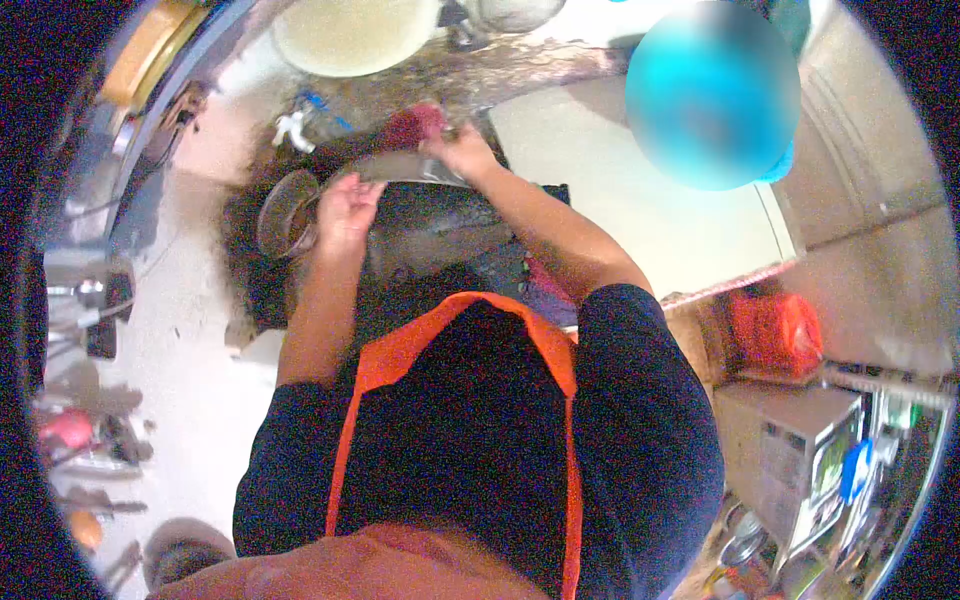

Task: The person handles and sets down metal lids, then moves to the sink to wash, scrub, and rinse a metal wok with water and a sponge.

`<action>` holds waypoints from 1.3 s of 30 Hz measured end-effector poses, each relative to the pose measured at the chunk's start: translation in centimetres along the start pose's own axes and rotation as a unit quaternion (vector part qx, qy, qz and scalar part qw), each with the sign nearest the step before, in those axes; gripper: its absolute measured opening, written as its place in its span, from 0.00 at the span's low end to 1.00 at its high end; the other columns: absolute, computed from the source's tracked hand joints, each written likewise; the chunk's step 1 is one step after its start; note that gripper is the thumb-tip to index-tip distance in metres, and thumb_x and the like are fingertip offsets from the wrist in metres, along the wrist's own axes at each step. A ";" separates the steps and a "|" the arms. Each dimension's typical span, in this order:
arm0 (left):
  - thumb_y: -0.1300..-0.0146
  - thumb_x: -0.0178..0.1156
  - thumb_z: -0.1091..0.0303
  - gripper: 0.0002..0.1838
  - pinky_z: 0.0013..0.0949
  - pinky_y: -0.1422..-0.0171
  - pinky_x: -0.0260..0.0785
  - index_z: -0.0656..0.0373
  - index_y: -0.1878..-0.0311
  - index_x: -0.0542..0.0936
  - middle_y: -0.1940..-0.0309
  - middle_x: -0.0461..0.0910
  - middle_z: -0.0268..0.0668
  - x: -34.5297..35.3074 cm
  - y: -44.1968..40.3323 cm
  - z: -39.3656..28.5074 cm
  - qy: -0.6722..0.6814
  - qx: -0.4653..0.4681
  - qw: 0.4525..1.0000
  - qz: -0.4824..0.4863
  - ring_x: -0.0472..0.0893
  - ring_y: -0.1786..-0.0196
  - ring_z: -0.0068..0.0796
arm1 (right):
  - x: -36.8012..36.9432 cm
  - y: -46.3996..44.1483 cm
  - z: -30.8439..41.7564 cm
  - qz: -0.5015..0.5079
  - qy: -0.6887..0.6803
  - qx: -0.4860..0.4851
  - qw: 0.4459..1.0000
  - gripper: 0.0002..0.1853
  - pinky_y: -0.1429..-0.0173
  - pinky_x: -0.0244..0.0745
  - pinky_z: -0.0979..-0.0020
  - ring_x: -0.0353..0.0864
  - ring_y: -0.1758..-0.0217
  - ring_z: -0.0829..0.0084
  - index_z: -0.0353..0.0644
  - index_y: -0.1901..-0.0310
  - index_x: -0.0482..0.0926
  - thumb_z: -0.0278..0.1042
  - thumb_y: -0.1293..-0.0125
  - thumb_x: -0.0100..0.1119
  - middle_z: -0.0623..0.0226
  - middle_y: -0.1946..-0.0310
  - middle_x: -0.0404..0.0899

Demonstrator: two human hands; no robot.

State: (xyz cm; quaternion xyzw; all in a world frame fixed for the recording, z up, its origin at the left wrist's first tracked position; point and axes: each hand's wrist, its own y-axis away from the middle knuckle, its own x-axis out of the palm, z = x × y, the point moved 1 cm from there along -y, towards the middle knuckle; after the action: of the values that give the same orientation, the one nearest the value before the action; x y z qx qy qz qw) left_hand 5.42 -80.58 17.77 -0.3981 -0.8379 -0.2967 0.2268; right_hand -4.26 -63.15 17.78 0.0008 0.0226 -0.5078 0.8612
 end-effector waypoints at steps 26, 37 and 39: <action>0.46 0.47 0.80 0.26 0.50 0.51 0.68 0.55 0.43 0.56 0.49 0.65 0.41 -16.4 6.5 4.7 0.092 -0.065 0.993 -0.035 0.71 0.49 0.43 | 23.4 -1.9 -6.3 0.569 0.324 -0.466 0.595 0.14 0.53 0.67 0.62 0.73 0.59 0.60 0.40 0.68 0.78 0.41 0.52 0.53 0.58 0.67 0.74; 0.49 0.54 0.78 0.30 0.42 0.54 0.71 0.54 0.42 0.57 0.50 0.68 0.39 -18.2 5.1 5.4 0.076 -0.074 0.993 -0.057 0.72 0.51 0.38 | 33.4 -17.9 -21.4 0.635 0.543 -0.214 0.506 0.20 0.51 0.67 0.58 0.72 0.53 0.56 0.41 0.58 0.76 0.46 0.47 0.47 0.57 0.56 0.74; 0.49 0.53 0.79 0.30 0.41 0.53 0.70 0.54 0.42 0.58 0.51 0.69 0.38 -17.4 5.2 4.8 0.116 -0.073 0.989 -0.049 0.72 0.51 0.37 | 33.2 -15.1 -17.9 0.635 0.525 -0.193 0.532 0.17 0.52 0.68 0.58 0.74 0.57 0.56 0.43 0.61 0.77 0.43 0.48 0.48 0.57 0.58 0.75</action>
State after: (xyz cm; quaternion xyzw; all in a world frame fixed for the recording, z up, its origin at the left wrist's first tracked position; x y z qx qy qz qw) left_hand 19.01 -83.93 5.19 -0.3346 -0.8004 -0.4125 0.2778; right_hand -2.09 -99.03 -1.06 0.1156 0.5616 0.2816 0.7694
